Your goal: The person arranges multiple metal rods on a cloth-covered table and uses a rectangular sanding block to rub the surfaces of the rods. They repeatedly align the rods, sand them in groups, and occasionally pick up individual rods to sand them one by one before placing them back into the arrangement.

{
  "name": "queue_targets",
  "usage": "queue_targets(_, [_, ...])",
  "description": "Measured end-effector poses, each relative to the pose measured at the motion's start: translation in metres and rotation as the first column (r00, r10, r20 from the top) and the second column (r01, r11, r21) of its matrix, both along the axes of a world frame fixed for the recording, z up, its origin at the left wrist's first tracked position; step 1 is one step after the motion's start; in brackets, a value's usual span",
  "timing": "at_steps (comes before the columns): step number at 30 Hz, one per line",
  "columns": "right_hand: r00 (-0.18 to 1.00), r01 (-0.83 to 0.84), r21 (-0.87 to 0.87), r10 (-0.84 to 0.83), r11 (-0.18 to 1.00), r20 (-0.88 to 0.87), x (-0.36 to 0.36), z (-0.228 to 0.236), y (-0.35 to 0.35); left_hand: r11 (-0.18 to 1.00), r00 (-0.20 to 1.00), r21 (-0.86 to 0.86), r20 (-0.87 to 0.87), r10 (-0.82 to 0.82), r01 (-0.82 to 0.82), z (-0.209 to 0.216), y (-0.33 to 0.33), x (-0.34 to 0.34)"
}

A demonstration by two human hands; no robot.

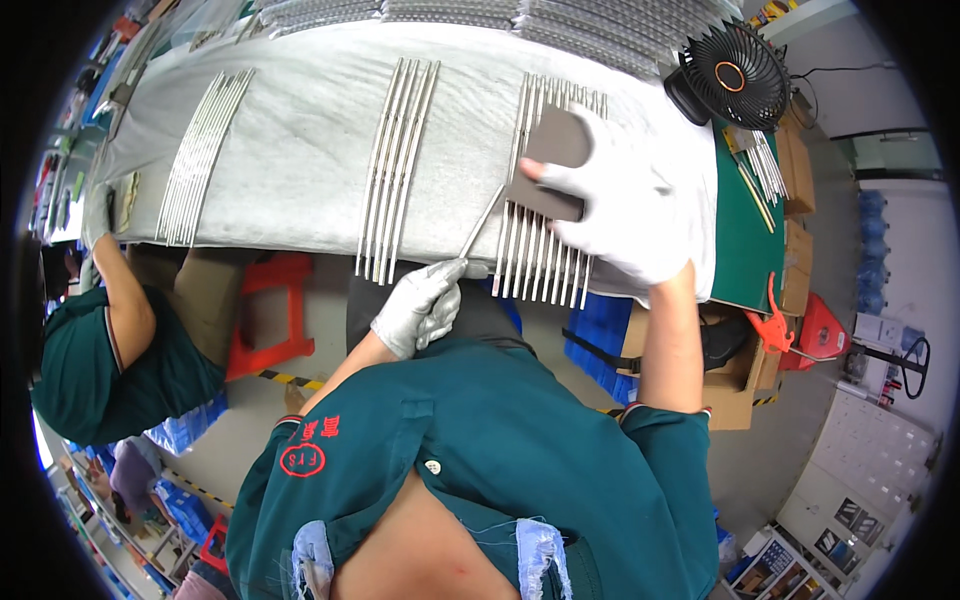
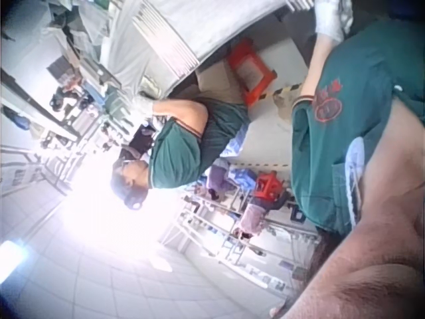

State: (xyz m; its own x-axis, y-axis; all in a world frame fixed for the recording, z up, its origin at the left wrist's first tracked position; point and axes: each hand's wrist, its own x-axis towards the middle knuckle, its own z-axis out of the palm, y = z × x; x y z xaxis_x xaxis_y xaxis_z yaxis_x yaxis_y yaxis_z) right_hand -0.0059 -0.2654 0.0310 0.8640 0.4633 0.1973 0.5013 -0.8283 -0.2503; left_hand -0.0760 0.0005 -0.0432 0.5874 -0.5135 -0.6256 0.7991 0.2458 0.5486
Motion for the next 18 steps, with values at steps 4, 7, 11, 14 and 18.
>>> queue_targets(4, [0.999, -0.006, 0.071, 0.01, 0.997, -0.054, -0.002, 0.005, -0.007, 1.0, 1.0, -0.007, 0.017, -0.011, 0.011, -0.008, 0.001, 0.001])
queue_targets(7, [0.998, -0.058, 0.08, 0.059, 0.995, -0.009, -0.001, -0.004, 0.032, 1.0, 1.0, -0.01, 0.013, -0.021, 0.021, -0.008, -0.001, 0.003])
queue_targets(11, [0.997, -0.063, 0.088, 0.066, 0.994, -0.03, 0.003, -0.002, 0.036, 0.999, 1.0, -0.04, -0.004, -0.022, 0.022, -0.008, 0.002, 0.001])
queue_targets(14, [0.996, -0.032, 0.118, 0.041, 0.992, -0.075, 0.004, -0.008, 0.011, 0.997, 1.0, -0.074, -0.006, -0.018, 0.018, -0.008, 0.004, 0.001])
queue_targets(18, [0.998, -0.049, 0.016, 0.048, 0.999, 0.048, 0.005, -0.002, 0.054, 0.997, 0.999, -0.071, -0.021, -0.024, 0.022, -0.009, 0.002, 0.003])
